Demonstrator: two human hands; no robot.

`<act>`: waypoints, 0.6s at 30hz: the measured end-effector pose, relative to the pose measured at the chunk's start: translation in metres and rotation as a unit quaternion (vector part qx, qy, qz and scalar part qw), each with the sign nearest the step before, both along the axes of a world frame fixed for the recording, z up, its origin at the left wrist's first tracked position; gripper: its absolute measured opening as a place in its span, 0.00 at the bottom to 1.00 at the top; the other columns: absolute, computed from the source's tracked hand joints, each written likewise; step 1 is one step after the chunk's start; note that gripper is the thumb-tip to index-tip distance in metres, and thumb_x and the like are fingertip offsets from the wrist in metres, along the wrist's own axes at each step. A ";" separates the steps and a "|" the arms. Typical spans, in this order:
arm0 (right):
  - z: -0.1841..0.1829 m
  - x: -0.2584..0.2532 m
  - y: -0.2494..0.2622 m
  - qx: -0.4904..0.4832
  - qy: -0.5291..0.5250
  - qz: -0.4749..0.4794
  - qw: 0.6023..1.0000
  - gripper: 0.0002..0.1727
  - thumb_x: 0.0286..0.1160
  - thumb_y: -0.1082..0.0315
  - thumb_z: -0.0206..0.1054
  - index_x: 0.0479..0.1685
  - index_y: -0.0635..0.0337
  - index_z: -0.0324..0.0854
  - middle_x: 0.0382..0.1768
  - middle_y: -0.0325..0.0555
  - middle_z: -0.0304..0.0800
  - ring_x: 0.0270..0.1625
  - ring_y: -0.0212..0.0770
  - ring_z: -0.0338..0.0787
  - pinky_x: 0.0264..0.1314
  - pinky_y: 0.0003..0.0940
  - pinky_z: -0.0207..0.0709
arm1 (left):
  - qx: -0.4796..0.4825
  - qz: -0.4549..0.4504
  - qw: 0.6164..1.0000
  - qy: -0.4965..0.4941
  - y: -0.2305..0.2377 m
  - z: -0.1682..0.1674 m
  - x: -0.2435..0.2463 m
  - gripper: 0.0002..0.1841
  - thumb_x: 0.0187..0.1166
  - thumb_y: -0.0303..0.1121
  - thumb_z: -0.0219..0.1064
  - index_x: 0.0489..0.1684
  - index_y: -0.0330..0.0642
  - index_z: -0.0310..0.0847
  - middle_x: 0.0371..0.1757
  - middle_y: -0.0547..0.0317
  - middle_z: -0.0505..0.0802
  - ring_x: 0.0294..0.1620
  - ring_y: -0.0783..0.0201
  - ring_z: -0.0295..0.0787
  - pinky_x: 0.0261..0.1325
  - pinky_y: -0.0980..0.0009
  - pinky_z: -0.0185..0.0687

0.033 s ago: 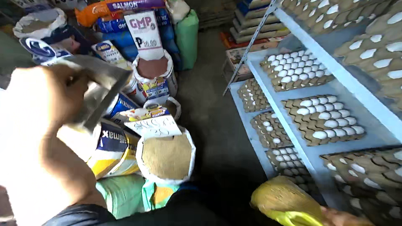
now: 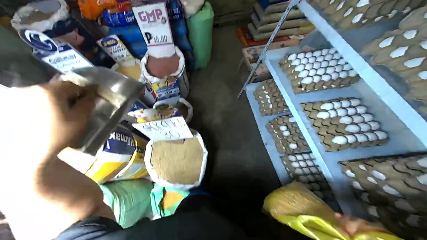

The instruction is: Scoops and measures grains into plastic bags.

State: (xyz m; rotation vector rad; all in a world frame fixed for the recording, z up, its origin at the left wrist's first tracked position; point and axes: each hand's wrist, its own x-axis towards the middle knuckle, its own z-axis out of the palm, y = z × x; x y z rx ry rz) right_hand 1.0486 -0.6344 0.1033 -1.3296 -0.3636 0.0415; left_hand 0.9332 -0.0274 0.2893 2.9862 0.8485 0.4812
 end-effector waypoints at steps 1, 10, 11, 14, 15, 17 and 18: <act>-0.007 -0.006 -0.001 0.001 0.003 -0.006 1.000 0.13 0.88 0.52 0.60 0.46 0.38 0.91 0.38 0.23 0.94 0.45 0.25 0.90 0.66 0.30 0.80 | -0.012 -0.025 1.000 0.014 -0.027 -0.017 -0.032 0.21 0.84 0.49 0.59 0.53 0.40 0.86 0.41 0.39 0.91 0.40 0.36 0.90 0.42 0.27 0.79; -0.027 -0.070 -0.020 -0.048 -0.059 -0.029 0.997 0.13 0.83 0.42 0.61 0.46 0.29 0.90 0.37 0.17 0.95 0.43 0.22 0.92 0.63 0.24 0.83 | -0.329 0.118 0.850 0.395 -0.134 -0.306 -0.026 0.20 0.76 0.39 0.72 0.51 0.24 0.86 0.61 0.27 0.88 0.67 0.31 0.84 0.66 0.29 0.76; -0.029 -0.077 -0.026 -0.067 -0.077 -0.010 0.995 0.14 0.84 0.41 0.60 0.47 0.29 0.90 0.38 0.18 0.95 0.44 0.23 0.93 0.61 0.24 0.84 | -0.344 0.136 0.853 0.367 -0.139 -0.346 -0.031 0.21 0.76 0.38 0.71 0.55 0.25 0.85 0.64 0.28 0.87 0.70 0.32 0.83 0.68 0.31 0.76; -0.039 -0.096 -0.040 -0.113 -0.165 0.051 0.979 0.14 0.89 0.46 0.57 0.53 0.31 0.89 0.43 0.20 0.96 0.48 0.26 0.94 0.61 0.26 0.86 | -0.342 0.148 0.903 0.214 -0.171 -0.389 -0.050 0.19 0.77 0.33 0.70 0.60 0.28 0.84 0.67 0.29 0.86 0.69 0.30 0.83 0.67 0.31 0.78; -0.040 -0.103 -0.041 -0.126 -0.196 0.072 0.970 0.14 0.89 0.48 0.57 0.53 0.32 0.89 0.44 0.21 0.96 0.49 0.27 0.94 0.61 0.26 0.86 | -0.342 0.117 0.921 0.146 -0.192 -0.382 -0.056 0.19 0.78 0.32 0.70 0.63 0.29 0.83 0.69 0.29 0.85 0.69 0.30 0.82 0.69 0.32 0.77; -0.042 -0.123 -0.033 -0.141 -0.266 0.124 0.945 0.13 0.90 0.54 0.56 0.53 0.35 0.89 0.45 0.22 0.95 0.52 0.27 0.93 0.64 0.27 0.85 | -0.364 -0.006 0.929 0.067 -0.245 -0.349 -0.082 0.25 0.71 0.37 0.77 0.66 0.36 0.84 0.70 0.37 0.86 0.71 0.38 0.83 0.73 0.37 0.77; -0.043 -0.135 -0.026 -0.147 -0.305 0.154 0.928 0.13 0.89 0.57 0.56 0.52 0.38 0.88 0.47 0.23 0.95 0.55 0.26 0.92 0.67 0.28 0.83 | -0.385 -0.100 0.916 0.050 -0.281 -0.330 -0.106 0.30 0.65 0.40 0.84 0.67 0.38 0.85 0.69 0.41 0.88 0.72 0.43 0.83 0.75 0.40 0.77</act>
